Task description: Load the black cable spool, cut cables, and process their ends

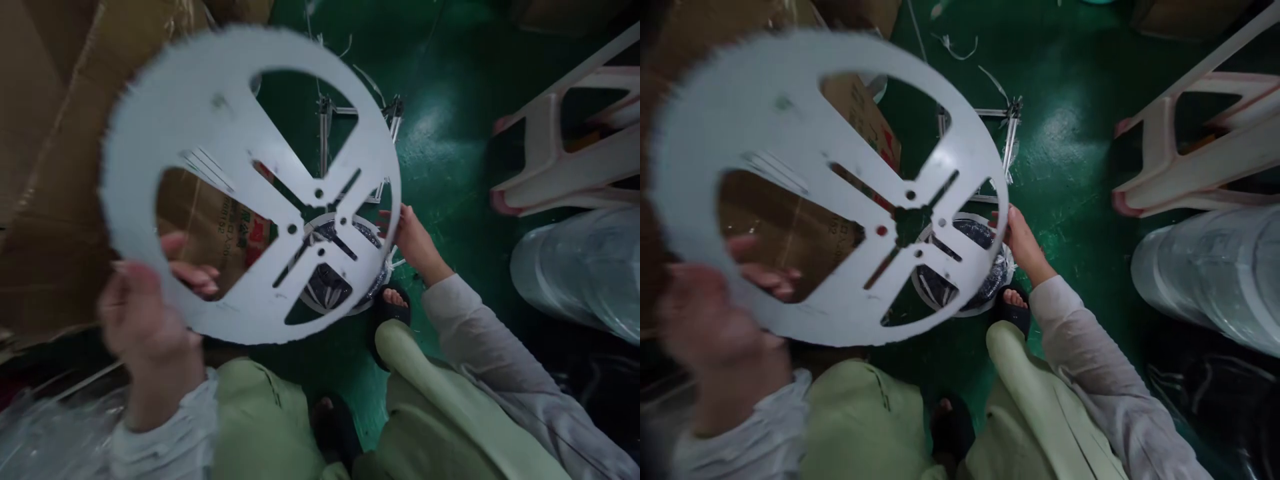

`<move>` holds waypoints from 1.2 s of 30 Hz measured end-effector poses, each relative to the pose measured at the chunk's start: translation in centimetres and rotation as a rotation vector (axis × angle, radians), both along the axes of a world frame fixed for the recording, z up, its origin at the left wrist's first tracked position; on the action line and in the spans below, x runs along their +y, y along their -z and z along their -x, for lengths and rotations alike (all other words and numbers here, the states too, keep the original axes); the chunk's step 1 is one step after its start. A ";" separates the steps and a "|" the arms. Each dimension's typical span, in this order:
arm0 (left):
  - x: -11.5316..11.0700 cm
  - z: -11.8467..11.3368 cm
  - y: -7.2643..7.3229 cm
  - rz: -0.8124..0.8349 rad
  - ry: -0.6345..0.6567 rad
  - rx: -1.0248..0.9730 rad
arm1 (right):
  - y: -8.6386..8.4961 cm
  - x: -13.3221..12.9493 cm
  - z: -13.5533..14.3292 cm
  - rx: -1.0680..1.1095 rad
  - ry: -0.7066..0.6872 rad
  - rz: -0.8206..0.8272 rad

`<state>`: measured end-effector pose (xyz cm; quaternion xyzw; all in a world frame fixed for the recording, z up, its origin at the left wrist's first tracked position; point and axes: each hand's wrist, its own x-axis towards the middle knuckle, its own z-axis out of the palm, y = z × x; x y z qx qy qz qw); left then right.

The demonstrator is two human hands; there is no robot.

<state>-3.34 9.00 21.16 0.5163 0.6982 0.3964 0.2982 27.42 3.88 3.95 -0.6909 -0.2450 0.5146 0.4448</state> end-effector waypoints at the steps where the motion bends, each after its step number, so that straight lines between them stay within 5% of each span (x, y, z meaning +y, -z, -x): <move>1: -0.6 -0.1 1.5 0.014 -0.024 -0.091 | 0.5 -0.4 -0.2 0.040 0.034 0.021; 6: -4.8 -0.8 10.0 0.428 -0.039 -0.284 | 3.8 -3.7 -2.3 -0.006 0.227 0.154; 10: -7.3 -0.9 13.7 0.633 -0.098 -0.351 | 5.7 -5.5 -2.9 -0.049 0.228 0.224; 20: -9.2 1.1 14.8 0.655 -0.186 -0.302 | 6.6 -6.4 -1.1 -0.047 0.100 0.272; 29: -5.4 1.4 16.1 0.593 -0.056 -0.197 | 6.6 -9.3 0.6 0.069 0.264 0.252; 36: -1.7 0.9 18.6 0.525 0.024 -0.076 | 5.0 -10.6 2.3 0.127 0.363 0.299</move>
